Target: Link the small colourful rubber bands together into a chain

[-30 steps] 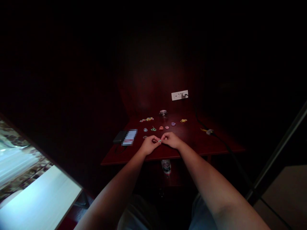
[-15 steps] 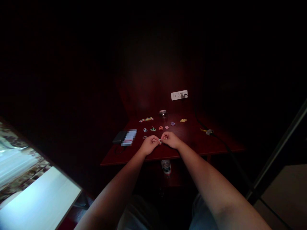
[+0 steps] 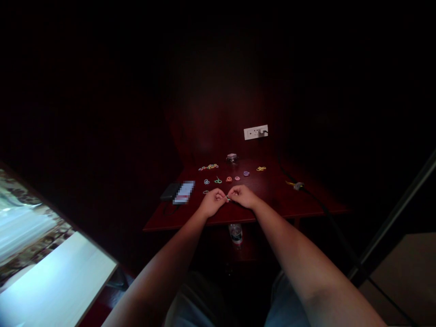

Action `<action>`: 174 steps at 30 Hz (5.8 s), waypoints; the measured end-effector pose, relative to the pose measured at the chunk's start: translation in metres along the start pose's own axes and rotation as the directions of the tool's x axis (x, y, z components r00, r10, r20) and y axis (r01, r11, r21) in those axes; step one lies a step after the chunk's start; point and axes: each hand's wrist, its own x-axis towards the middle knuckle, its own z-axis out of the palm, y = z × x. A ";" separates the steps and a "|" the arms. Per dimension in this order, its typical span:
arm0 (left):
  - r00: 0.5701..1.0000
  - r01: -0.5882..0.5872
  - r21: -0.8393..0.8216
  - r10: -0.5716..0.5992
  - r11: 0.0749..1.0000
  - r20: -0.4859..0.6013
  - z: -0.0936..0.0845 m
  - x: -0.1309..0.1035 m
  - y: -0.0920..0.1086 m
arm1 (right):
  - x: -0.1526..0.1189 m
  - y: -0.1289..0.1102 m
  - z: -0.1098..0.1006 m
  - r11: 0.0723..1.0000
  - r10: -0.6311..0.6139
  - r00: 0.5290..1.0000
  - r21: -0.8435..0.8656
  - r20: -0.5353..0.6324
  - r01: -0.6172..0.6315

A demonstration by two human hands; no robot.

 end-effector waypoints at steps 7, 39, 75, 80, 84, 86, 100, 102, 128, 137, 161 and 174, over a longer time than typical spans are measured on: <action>0.999 0.019 -0.089 -0.015 0.996 0.041 0.000 0.000 -0.001 | 0.001 0.001 0.002 1.000 0.020 1.000 -0.003 -0.023 -0.020; 1.000 -0.011 -0.071 0.012 0.997 0.015 0.001 0.001 -0.002 | 0.002 0.002 0.001 1.000 0.002 0.999 0.000 -0.039 -0.002; 1.000 0.002 -0.014 -0.002 1.000 -0.011 0.000 0.002 -0.005 | 0.001 -0.001 0.001 0.996 0.051 0.998 0.072 -0.026 -0.049; 0.999 0.016 0.024 -0.015 1.000 -0.028 0.000 0.001 -0.003 | 0.003 0.007 0.000 0.998 0.022 0.999 0.054 -0.039 -0.020; 1.000 0.017 0.030 -0.017 0.999 -0.008 -0.001 0.001 -0.002 | 0.003 0.007 0.000 1.000 0.002 0.998 0.026 -0.057 -0.001; 1.000 0.012 0.034 -0.012 0.999 0.006 -0.001 0.000 -0.003 | 0.002 0.004 0.001 1.000 0.001 0.998 0.013 -0.055 -0.001; 1.000 0.015 0.014 -0.015 1.000 0.000 -0.001 -0.001 0.001 | 0.000 -0.001 0.000 1.000 0.015 0.998 0.015 -0.067 -0.014; 1.000 0.011 0.021 -0.011 1.000 -0.008 -0.001 -0.001 0.000 | 0.000 -0.001 0.000 1.000 0.010 0.998 0.005 -0.056 -0.009; 1.000 -0.025 0.005 0.025 1.000 -0.006 -0.003 0.001 0.001 | 0.000 -0.003 0.002 1.000 0.008 1.000 -0.017 -0.023 -0.008; 0.999 -0.021 -0.013 0.020 1.000 -0.026 -0.003 0.004 0.001 | 0.001 -0.002 0.001 0.999 0.014 1.000 0.048 -0.007 -0.013; 1.000 -0.007 -0.020 0.006 1.000 -0.021 -0.001 0.002 0.005 | 0.001 0.000 0.000 1.000 0.017 0.999 0.021 -0.034 -0.017; 0.999 -0.010 0.024 0.010 1.000 -0.031 -0.001 0.002 0.001 | 0.001 0.000 0.000 0.999 0.011 0.997 0.053 -0.079 -0.007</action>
